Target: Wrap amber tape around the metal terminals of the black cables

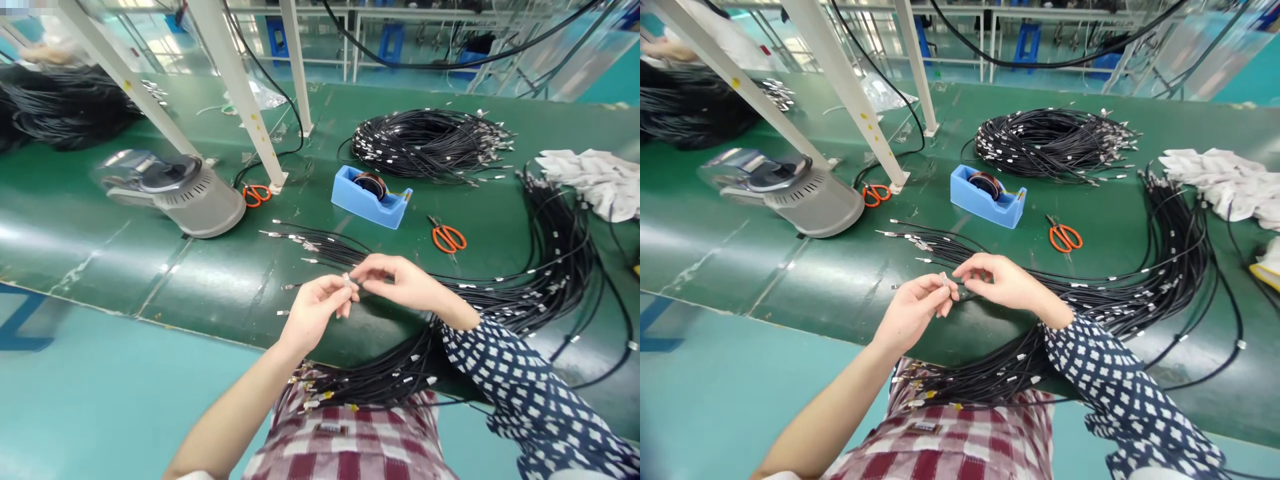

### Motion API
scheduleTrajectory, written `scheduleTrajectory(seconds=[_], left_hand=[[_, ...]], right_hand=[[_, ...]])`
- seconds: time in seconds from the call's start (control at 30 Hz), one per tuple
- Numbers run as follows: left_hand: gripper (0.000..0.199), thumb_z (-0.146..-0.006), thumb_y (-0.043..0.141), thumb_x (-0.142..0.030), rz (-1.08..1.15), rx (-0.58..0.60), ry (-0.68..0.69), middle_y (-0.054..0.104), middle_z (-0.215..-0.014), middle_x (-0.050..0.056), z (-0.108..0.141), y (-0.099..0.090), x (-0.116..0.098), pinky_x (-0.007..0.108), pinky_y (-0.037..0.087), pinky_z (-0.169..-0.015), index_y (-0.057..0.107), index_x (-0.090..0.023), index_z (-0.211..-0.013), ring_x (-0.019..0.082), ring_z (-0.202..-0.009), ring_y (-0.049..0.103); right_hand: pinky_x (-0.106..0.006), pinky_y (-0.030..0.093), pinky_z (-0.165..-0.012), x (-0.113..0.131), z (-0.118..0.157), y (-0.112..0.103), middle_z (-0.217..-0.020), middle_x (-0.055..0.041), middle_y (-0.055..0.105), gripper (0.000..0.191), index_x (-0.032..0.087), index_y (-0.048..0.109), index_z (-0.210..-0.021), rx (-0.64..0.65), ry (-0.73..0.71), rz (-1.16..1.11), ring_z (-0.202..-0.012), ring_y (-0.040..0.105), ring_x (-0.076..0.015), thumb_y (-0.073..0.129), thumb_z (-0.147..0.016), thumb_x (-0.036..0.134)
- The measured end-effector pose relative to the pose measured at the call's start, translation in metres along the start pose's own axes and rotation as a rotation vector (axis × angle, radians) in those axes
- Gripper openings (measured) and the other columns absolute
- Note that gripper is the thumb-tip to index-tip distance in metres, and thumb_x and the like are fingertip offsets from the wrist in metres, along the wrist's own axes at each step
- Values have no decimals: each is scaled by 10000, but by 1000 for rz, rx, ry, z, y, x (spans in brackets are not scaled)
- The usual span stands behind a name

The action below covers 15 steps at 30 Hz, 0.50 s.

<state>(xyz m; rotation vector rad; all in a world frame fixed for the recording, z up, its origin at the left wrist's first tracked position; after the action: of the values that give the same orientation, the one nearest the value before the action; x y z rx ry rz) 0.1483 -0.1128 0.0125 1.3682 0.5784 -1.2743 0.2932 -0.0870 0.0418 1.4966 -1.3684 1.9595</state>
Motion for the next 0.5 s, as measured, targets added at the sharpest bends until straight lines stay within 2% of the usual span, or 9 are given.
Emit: scheduleTrajectory(seconds=[0.1,0.17,0.23,0.3,0.33,0.37,0.4,0.43,0.5], left_hand=[[175,-807,702,-299,-41,-26,55,674,-833,54,-3,-6,-2,260,432,-588,639,-137,-829,101,-584,561],[198,-838,658,-316,-155,-105,127,662,-989,78,-5,-22,-5,298,485,-687,606,-153,-938,130,-686,617],[303,-838,647,-334,-413,-221,186,609,-1147,97,-2,-46,-9,336,500,-770,544,-179,-1077,167,-811,642],[401,-841,633,-369,-796,-339,174,602,-1119,98,7,-70,-11,373,491,-786,475,-194,-1165,212,-886,617],[417,-831,643,-381,-990,-366,144,605,-1078,97,14,-79,-10,410,482,-821,480,-194,-1166,247,-945,594],[389,-803,674,-383,-1173,-330,137,605,-1050,98,20,-83,-9,455,459,-871,518,-193,-1104,283,-1004,564],[341,-778,700,-372,-1325,-245,130,600,-1065,99,27,-83,-6,492,438,-903,556,-202,-1035,314,-1054,532],[318,-781,696,-354,-1437,-203,134,575,-1108,109,34,-84,-5,512,432,-904,574,-206,-1034,331,-1071,510],[318,-810,662,-332,-1557,-248,176,518,-1163,138,50,-85,-9,532,424,-912,582,-196,-1086,344,-1089,487]], right_hand=[[-279,487,-746,-6,2,19,-974,-48,638,215,200,681,-1040,90,10,263,-866,612,-170,670,-831,246],[-289,482,-755,-16,2,23,-1036,-55,630,272,218,660,-1080,36,63,432,-933,614,-194,701,-816,270],[-296,483,-737,-22,2,19,-1107,-76,620,316,207,609,-1164,-114,136,538,-931,617,-199,656,-860,283],[-307,483,-745,-22,4,17,-1137,-91,612,289,188,579,-1184,-231,137,601,-921,614,-199,592,-910,279],[-310,482,-763,-20,4,20,-1127,-88,613,252,187,587,-1156,-233,99,621,-934,609,-201,573,-924,284],[-312,478,-782,-17,4,26,-1104,-81,617,209,192,606,-1109,-193,44,638,-956,601,-205,569,-929,293],[-314,474,-791,-15,3,34,-1074,-74,621,175,198,624,-1056,-131,-10,656,-973,593,-211,577,-928,306],[-313,470,-781,-15,3,42,-1045,-70,625,154,198,637,-1009,-64,-46,673,-979,587,-216,587,-923,316],[-305,459,-721,-16,3,53,-997,-75,628,147,186,644,-937,16,-52,697,-944,583,-220,587,-925,321]])
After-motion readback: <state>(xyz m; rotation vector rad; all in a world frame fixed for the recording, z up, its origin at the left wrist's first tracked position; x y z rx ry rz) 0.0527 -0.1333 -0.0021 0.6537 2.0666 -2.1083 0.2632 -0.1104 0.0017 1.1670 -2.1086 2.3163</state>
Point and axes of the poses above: each hand's wrist, its own z-axis away from the middle knuckle, its own y-axis out of the palm, x = y × z, the point moved 6 cm from there along -z, towards the middle knuckle
